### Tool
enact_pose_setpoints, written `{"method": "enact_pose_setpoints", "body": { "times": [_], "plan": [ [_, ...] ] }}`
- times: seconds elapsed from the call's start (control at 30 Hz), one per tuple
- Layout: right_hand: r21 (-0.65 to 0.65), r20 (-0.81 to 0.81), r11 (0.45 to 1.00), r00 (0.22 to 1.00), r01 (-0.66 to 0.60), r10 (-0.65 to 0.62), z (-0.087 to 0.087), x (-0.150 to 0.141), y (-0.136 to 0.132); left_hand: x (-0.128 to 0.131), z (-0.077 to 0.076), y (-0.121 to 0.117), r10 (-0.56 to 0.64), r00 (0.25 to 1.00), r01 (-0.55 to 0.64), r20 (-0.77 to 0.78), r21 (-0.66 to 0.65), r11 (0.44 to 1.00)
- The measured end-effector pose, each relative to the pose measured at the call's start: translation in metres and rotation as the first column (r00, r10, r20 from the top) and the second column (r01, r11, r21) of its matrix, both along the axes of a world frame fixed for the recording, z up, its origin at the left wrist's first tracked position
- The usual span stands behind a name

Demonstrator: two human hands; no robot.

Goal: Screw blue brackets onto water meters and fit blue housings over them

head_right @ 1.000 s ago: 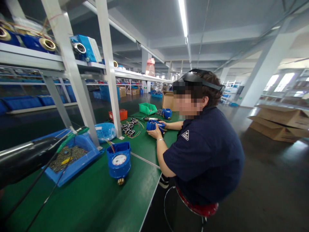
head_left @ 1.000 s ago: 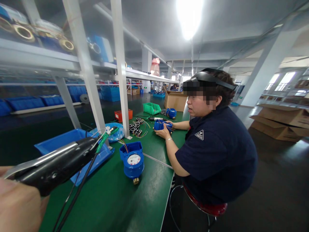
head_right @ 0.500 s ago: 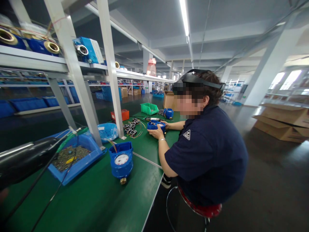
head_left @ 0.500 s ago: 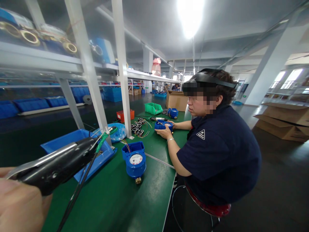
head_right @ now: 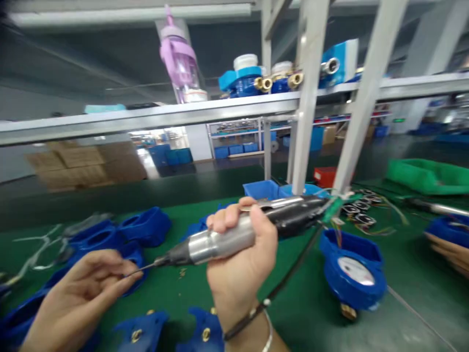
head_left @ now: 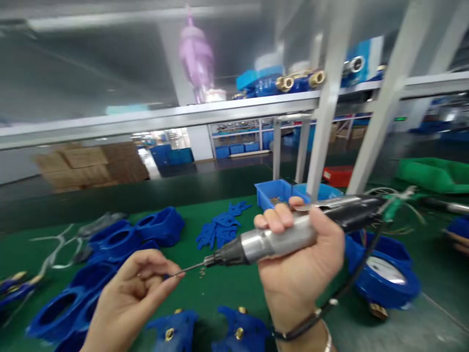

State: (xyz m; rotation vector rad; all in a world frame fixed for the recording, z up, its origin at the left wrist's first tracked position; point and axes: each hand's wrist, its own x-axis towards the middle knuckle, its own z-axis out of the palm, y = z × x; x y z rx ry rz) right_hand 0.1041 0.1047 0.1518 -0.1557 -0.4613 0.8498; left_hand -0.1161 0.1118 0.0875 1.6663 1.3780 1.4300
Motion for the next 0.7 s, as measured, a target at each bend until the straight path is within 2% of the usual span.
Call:
{"method": "enact_pose_setpoints", "body": {
  "times": [0.1, 0.3, 0.53, 0.7],
  "plan": [
    [0.041, -0.078, 0.991, 0.989, -0.125, 0.127, 0.004, -0.007, -0.002, -0.004, 0.01, -0.006, -0.073, 0.997, 0.072, 0.006, 0.066, 0.995],
    [-0.008, -0.075, 0.992, 0.99, -0.122, 0.121, 0.004, -0.005, -0.002, 0.01, 0.02, -0.008, -0.126, 0.992, 0.127, -0.015, 0.168, 0.978],
    [0.008, -0.072, 0.992, 0.989, -0.128, 0.128, 0.005, -0.008, 0.0, 0.003, 0.016, -0.006, -0.117, 0.991, 0.127, -0.065, 0.189, 0.974],
    [0.016, -0.071, 0.991, 0.988, -0.135, 0.136, 0.006, -0.007, -0.001, 0.003, 0.021, -0.007, -0.124, 0.989, 0.139, -0.083, 0.211, 0.968]
  ]
}}
